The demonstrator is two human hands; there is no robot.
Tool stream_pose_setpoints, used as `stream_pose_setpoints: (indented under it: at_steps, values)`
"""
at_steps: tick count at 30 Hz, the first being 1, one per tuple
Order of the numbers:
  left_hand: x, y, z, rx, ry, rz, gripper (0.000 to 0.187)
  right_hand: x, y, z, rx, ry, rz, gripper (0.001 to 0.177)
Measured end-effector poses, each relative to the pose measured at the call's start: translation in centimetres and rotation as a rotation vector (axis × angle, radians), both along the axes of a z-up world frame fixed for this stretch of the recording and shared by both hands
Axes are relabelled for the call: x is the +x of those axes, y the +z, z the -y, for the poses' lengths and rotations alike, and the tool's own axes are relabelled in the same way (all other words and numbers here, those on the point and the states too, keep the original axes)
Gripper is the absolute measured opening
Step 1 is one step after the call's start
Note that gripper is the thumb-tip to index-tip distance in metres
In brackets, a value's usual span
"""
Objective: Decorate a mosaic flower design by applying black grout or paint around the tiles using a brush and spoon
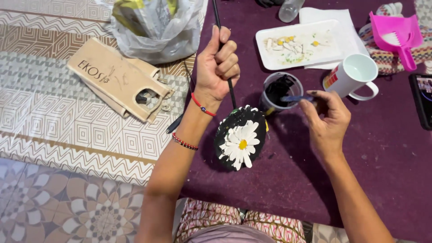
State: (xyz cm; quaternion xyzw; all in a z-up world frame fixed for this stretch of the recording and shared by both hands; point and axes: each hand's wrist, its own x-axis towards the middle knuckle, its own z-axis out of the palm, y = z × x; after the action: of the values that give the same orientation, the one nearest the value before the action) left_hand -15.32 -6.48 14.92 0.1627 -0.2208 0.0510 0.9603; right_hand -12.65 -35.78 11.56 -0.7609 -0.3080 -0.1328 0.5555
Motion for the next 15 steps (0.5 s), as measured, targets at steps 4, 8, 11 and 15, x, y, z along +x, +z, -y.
stream_pose_setpoints:
  at_steps: [4, 8, 11, 15]
  values:
    - [-0.3, -0.1, -0.3, -0.021, 0.027, 0.005, 0.024, 0.3, -1.4, 0.0, -0.049, -0.040, 0.142, 0.056]
    - [-0.3, 0.0, -0.7, -0.031, 0.039, 0.041, 0.024, 0.5, -1.7, -1.8, -0.030, 0.167, -0.066, 0.113]
    - [-0.3, 0.0, -0.8, -0.030, 0.043, 0.094, 0.022, 1.7, -2.2, -3.2, -0.062, 0.257, -0.235, 0.130]
    - [-0.7, 0.0, -0.8, -0.024, 0.075, 0.109, 0.021, 3.4, -3.4, -4.1, -0.154, 0.300, -0.248, 0.137]
